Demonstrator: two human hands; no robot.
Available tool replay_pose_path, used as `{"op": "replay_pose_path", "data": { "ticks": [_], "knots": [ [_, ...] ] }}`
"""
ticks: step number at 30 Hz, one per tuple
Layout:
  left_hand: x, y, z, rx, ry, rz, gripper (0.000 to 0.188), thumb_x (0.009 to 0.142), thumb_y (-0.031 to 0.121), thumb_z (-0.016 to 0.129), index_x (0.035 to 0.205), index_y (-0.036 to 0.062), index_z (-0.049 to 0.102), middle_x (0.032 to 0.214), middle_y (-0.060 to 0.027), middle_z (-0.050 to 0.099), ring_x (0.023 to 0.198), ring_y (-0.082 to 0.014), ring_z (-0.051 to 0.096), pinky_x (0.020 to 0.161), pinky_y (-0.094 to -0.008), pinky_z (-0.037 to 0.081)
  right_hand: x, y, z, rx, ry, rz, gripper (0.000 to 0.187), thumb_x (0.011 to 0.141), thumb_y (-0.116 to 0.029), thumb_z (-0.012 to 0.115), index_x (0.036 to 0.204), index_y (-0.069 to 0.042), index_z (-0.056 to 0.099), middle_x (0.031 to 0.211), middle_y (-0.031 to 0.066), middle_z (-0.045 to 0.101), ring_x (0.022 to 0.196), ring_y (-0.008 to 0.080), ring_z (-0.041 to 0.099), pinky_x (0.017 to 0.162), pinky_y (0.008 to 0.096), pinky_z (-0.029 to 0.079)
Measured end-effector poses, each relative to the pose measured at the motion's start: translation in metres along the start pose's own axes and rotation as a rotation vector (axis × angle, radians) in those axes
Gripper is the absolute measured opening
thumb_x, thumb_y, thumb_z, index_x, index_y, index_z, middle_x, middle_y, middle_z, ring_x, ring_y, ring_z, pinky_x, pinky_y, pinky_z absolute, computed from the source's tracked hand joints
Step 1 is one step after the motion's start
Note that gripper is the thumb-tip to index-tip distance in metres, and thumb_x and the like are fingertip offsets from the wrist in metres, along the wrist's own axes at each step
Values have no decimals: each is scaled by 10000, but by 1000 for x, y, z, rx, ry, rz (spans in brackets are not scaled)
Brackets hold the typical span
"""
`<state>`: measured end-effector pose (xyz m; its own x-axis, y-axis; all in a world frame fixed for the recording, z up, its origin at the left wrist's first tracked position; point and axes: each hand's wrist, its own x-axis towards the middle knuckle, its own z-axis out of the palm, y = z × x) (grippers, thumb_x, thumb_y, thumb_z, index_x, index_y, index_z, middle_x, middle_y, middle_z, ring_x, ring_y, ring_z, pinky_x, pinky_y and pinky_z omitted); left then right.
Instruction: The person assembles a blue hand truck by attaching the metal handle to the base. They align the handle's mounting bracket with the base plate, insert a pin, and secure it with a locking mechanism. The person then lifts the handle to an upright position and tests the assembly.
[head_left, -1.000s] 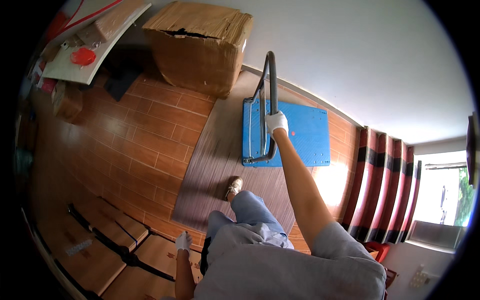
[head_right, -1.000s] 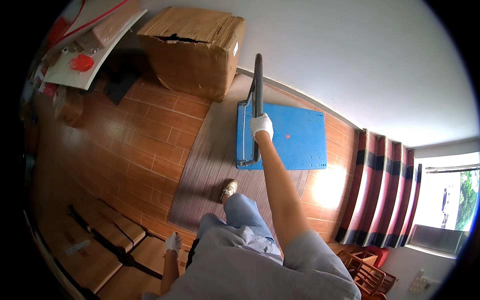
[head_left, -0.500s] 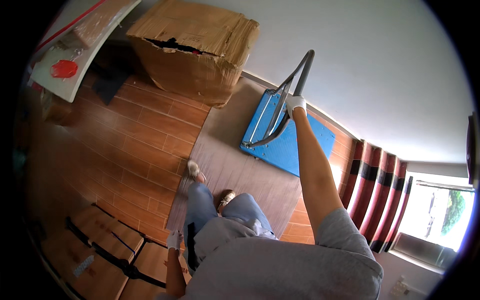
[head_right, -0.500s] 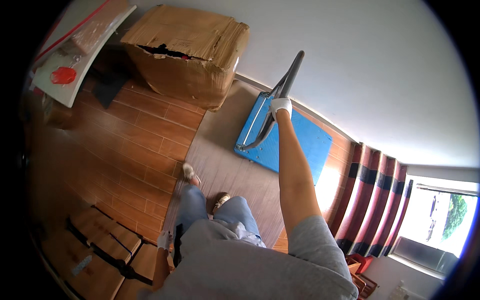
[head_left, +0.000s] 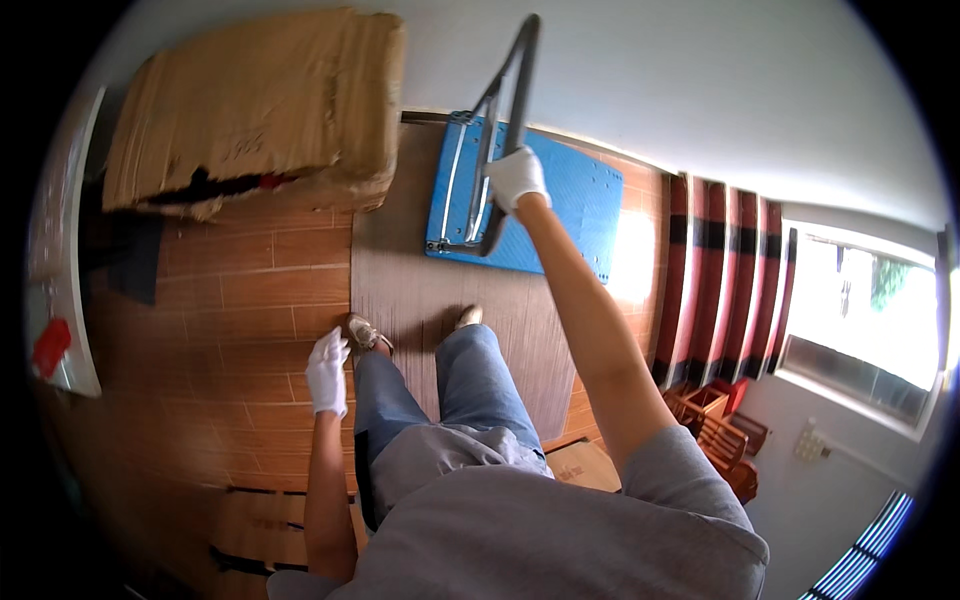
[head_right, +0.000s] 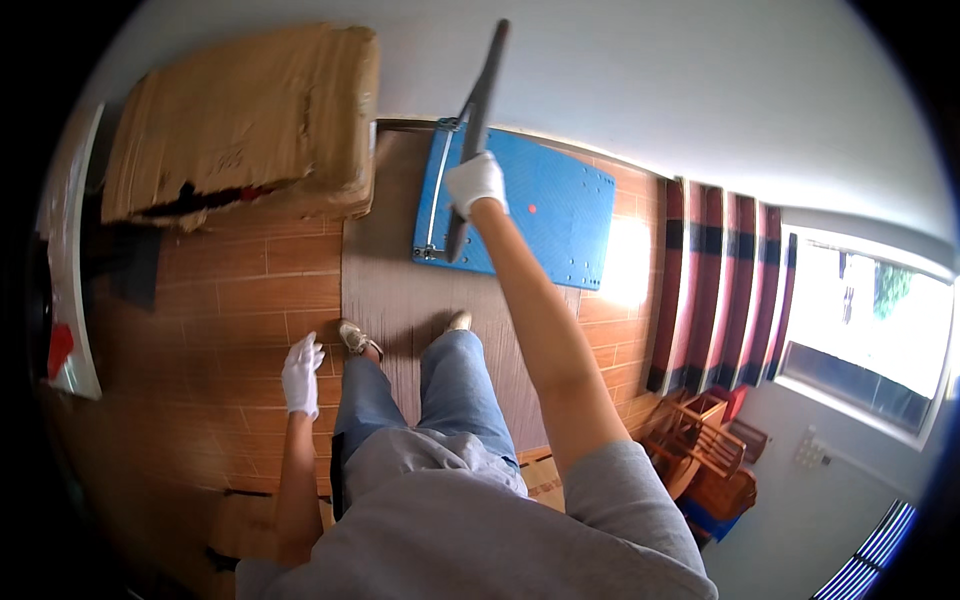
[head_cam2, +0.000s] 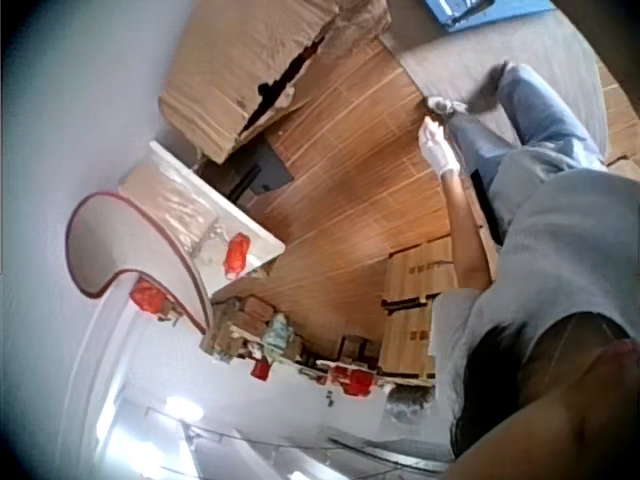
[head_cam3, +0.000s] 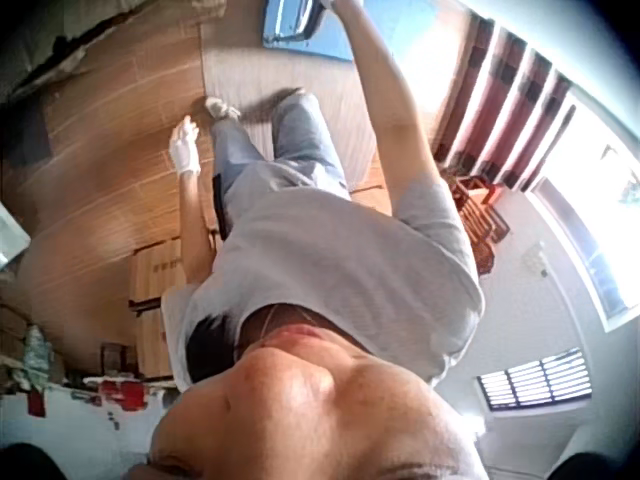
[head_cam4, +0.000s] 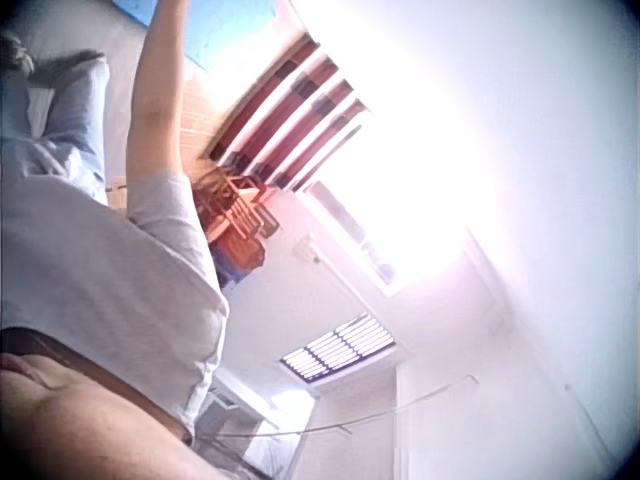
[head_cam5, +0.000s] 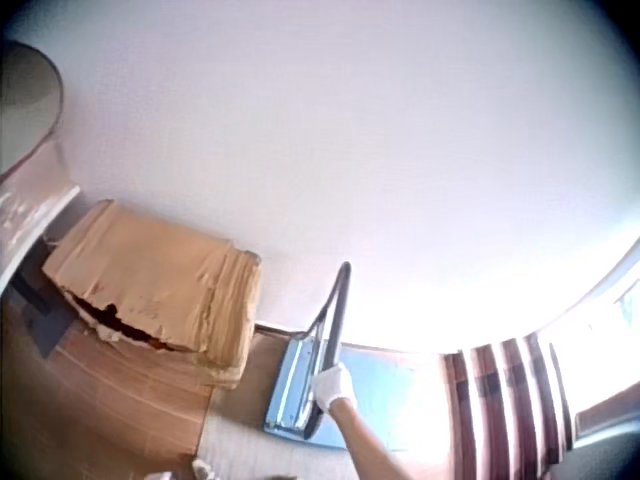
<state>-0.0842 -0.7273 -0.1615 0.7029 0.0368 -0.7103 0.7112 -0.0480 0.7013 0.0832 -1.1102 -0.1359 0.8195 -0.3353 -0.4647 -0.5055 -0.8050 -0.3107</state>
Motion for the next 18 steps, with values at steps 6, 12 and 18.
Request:
{"op": "replay_pose_path", "data": {
  "ticks": [6,12,18],
  "knots": [
    [42,78,157,238,-226,182,517,866,309,583,1259,9,431,1164,-128,555,1081,-181,515,921,-292,391,-15,-63,-17,398,9,223,342,770,-104,484,1057,64,404,946,289,593,922,377,602,799,396,490],
    [43,108,246,296,-87,175,479,887,255,504,1263,-19,389,1214,-142,504,1077,-213,504,902,-318,409,-11,-48,-39,754,-198,158,438,839,-246,531,1147,8,350,871,247,622,807,396,626,740,436,508],
    [66,97,279,476,476,321,346,877,169,547,1141,-45,488,1107,-150,553,939,-214,547,799,-320,455,6,58,-39,934,-90,-316,254,839,-260,514,931,-23,502,788,213,613,719,360,617,654,454,491]
  ]
}}
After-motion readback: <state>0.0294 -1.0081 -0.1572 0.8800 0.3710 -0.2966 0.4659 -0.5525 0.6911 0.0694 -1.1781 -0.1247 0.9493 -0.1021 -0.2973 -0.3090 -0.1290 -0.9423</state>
